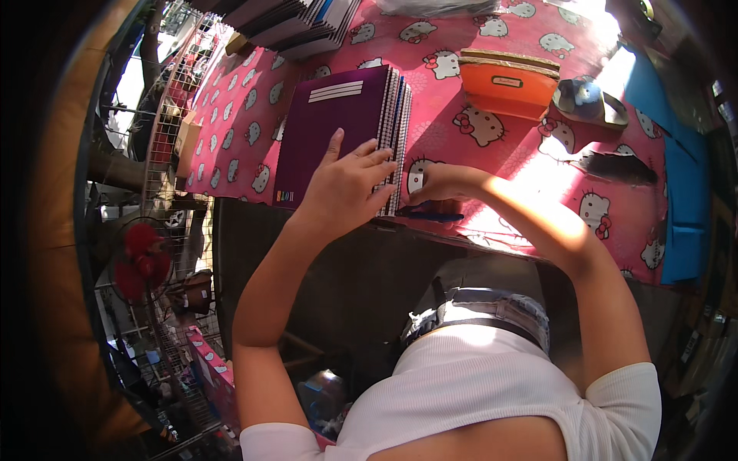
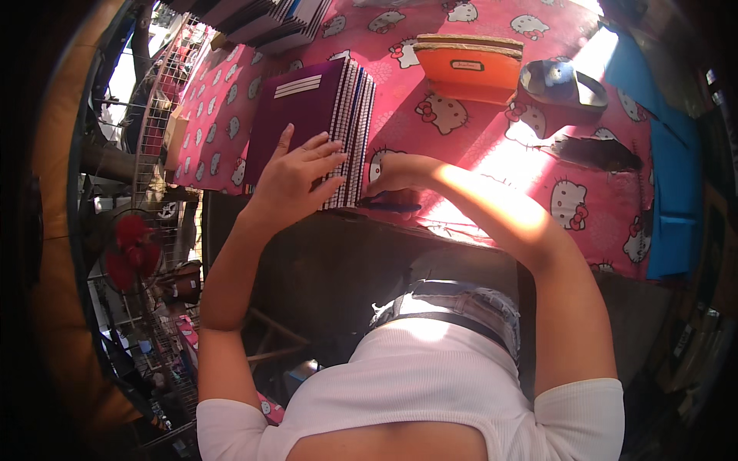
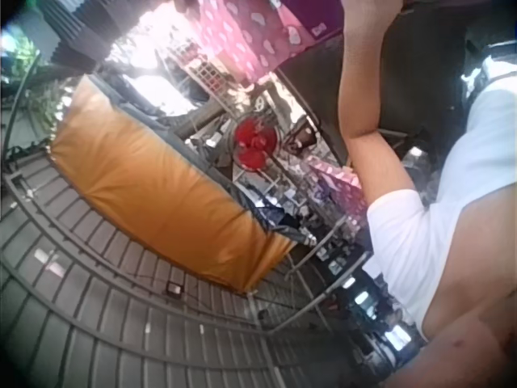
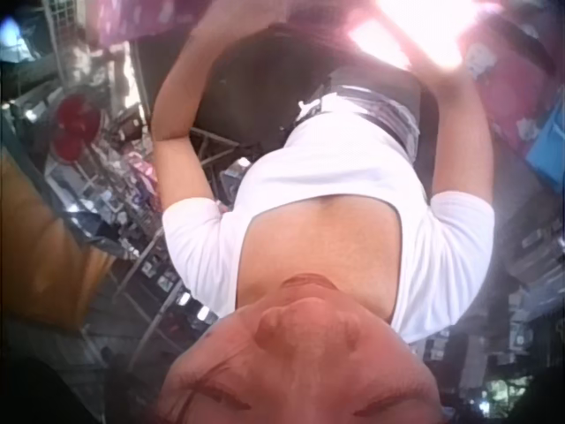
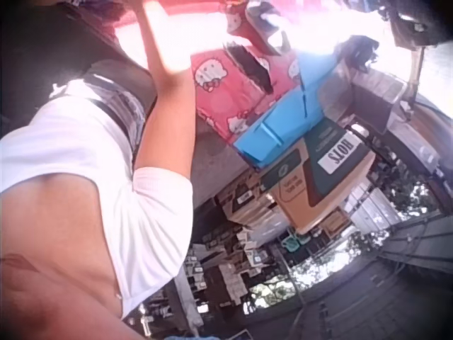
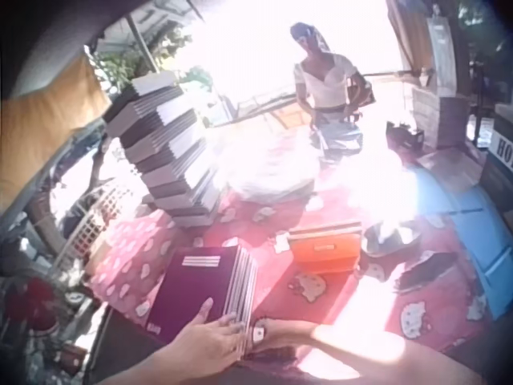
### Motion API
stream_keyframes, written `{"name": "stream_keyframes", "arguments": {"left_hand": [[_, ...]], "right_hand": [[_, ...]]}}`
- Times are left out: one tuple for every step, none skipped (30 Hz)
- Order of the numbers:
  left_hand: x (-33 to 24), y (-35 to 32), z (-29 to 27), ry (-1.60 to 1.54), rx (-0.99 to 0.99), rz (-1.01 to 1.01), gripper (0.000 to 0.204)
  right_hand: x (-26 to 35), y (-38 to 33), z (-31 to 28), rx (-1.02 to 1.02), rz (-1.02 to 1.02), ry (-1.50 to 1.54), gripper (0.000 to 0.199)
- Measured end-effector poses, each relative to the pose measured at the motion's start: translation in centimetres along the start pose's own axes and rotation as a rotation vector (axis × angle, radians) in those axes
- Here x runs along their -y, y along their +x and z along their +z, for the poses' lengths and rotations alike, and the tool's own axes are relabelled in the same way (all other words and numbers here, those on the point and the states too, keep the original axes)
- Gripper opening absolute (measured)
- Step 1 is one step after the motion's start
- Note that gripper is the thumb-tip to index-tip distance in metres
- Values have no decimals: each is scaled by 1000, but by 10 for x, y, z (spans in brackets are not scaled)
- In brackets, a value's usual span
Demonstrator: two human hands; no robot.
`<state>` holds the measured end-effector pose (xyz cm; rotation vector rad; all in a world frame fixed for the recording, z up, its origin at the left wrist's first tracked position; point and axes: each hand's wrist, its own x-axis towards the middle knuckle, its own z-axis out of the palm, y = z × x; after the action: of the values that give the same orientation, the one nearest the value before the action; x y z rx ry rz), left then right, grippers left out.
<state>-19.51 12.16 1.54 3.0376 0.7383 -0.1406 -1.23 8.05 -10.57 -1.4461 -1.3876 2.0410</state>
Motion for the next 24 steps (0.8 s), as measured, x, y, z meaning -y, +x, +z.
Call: {"name": "stream_keyframes", "arguments": {"left_hand": [[11,-8,-8,-79,-154,-77,35],[29,-13,-9,-159,-310,-210,34],[52,-19,-7,-241,-461,-342,33],[76,-28,-2,-352,-520,-522,33],[100,-39,5,-463,-584,-702,33],[130,-57,15,-697,-616,-820,39],[154,-74,30,-940,-642,-929,45],[164,-84,42,-1117,-626,-1026,49],[172,-97,53,-1293,-612,-1126,52],[180,-113,67,-1471,-602,-1225,56],[192,-147,89,-1586,-560,-1173,66],[190,-151,99,-1754,-490,-1133,68],[181,-145,109,-1921,-417,-1073,70],[169,-140,117,-2081,-347,-1006,72],[159,-136,124,-2020,-430,-971,71],[152,-131,129,-1951,-514,-939,71],[146,-123,125,-1970,-512,-908,70],[141,-116,120,-1991,-508,-880,70],[138,-113,116,-2009,-509,-849,70],[136,-112,114,-2033,-530,-831,68],[136,-115,112,-2053,-558,-812,65],[135,-113,111,-2077,-579,-786,63],[133,-117,113,-2087,-590,-779,60],[132,-115,114,-2096,-590,-761,57]], "right_hand": [[4,-6,8,-78,-54,-304,39],[8,-11,19,-156,-107,-608,41],[8,-14,28,-233,-158,-908,44],[2,-14,34,-358,-261,-1024,42],[-8,-14,37,-487,-368,-1143,39],[-15,-14,41,-612,-491,-1259,37],[-20,-13,43,-622,-464,-1191,33],[-24,-18,40,-675,-415,-1178,35],[-28,-26,35,-722,-374,-1166,37],[-30,-35,30,-764,-337,-1157,39],[-28,-48,30,-820,-317,-1190,47],[-34,-61,24,-895,-261,-1223,54],[-51,-68,17,-919,-226,-1229,63],[-62,-71,13,-939,-199,-1233,73],[-57,-68,11,-965,-285,-1166,81],[-48,-62,11,-985,-375,-1093,90],[-37,-51,19,-871,-379,-584,95],[-27,-40,20,-604,-379,-92,96],[-13,-23,25,-512,-304,246,97],[-1,-3,30,-408,-216,577,98],[-2,22,35,-393,-288,609,98],[-9,49,37,-384,-359,642,97],[-3,61,41,-373,-392,677,97],[3,69,42,-373,-428,712,96]]}}
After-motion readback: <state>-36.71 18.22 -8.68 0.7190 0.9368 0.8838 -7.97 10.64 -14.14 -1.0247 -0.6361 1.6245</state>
